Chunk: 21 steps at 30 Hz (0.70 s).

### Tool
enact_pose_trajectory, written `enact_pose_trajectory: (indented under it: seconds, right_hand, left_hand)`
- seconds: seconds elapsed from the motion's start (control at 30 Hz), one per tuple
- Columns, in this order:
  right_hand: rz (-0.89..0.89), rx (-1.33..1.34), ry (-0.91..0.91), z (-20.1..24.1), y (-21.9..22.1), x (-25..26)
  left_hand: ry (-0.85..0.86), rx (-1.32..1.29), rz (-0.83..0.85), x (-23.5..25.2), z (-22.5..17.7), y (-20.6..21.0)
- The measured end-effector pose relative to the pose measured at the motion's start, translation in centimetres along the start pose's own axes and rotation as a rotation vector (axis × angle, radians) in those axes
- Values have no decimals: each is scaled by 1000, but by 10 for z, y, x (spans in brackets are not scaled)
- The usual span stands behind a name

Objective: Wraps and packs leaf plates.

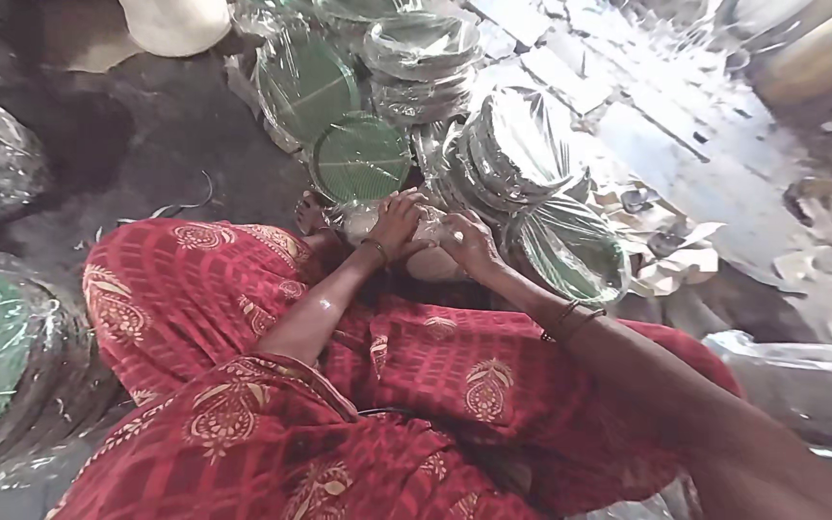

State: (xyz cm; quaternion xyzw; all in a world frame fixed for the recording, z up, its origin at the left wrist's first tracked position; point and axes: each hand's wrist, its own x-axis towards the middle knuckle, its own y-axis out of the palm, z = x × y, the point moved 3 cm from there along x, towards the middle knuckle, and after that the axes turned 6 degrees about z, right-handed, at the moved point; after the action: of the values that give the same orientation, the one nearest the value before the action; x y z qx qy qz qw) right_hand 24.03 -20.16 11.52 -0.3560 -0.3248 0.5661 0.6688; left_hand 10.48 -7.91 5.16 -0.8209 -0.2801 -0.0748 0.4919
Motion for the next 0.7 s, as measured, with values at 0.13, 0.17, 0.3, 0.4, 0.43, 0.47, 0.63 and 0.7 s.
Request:
enact_pose_trajectory:
  seconds: [0.13, 0.17, 0.3, 0.4, 0.43, 0.47, 0.63, 0.7]
  right_hand:
    - [61, 12, 78, -9, 2, -1]
    - [90, 20, 98, -11, 3, 0]
    - [190, 54, 137, -18, -1, 2]
    - [217, 31, 112, -29, -5, 1]
    - [242, 33, 112, -27, -8, 0]
    - [265, 35, 113, -24, -12, -2]
    - [202, -62, 169, -10, -9, 5]
    - [163, -135, 81, -6, -5, 8]
  left_hand:
    - [-1, -13, 93, 4, -8, 5]
    - [9, -8, 93, 3, -9, 6]
    - [49, -6, 48, -2, -9, 9]
    - [7, -11, 85, -1, -14, 6]
    - [-6, -3, 100, 0, -16, 6]
    - [-20, 10, 119, 1, -17, 7]
    - [-109, 5, 73, 6, 0, -1]
    - [-125, 12, 55, 8, 6, -5]
